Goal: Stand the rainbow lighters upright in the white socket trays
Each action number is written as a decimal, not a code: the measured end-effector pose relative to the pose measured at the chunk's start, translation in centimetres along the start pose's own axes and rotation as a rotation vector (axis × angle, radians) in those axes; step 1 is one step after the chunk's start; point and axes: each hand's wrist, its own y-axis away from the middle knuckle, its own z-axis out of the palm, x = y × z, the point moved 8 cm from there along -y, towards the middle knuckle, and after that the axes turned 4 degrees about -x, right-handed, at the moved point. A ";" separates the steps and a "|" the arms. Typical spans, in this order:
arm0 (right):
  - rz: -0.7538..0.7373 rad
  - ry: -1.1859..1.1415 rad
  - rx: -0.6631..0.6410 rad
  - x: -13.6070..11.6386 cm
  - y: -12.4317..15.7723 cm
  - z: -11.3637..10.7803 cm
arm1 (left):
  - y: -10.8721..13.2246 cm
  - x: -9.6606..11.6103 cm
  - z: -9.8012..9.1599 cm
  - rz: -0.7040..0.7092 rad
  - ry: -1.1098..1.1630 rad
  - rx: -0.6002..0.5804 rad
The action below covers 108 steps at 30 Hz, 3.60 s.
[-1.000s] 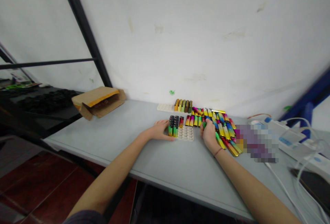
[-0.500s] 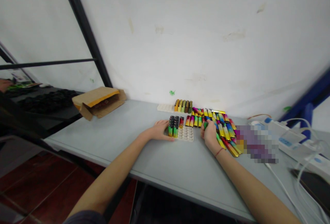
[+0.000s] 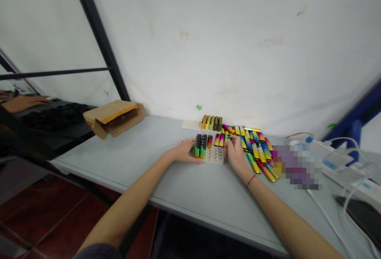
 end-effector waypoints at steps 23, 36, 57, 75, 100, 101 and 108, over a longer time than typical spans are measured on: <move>-0.275 0.403 -0.223 -4.7 1.1 3.2 | 0.0 -0.2 0.1 0.007 0.016 0.014; 0.178 1.191 -0.256 -5.0 1.1 -1.3 | 0.0 -0.2 0.1 -0.005 0.015 0.005; 0.226 1.253 -0.503 -3.5 1.6 -1.7 | 0.0 -0.1 0.0 0.005 0.024 0.010; 0.059 1.049 -0.467 -1.4 0.5 0.0 | 0.0 -0.1 0.1 -0.001 -0.004 -0.007; 0.235 -0.407 -0.129 0.2 -0.2 0.5 | 0.0 -0.1 0.1 0.003 -0.018 -0.007; 0.284 -0.417 -0.098 0.7 -0.1 0.4 | -0.1 -0.1 0.1 0.002 -0.020 -0.009; 0.506 -0.439 0.027 2.8 0.2 0.2 | 0.0 -0.1 0.1 0.005 -0.002 -0.015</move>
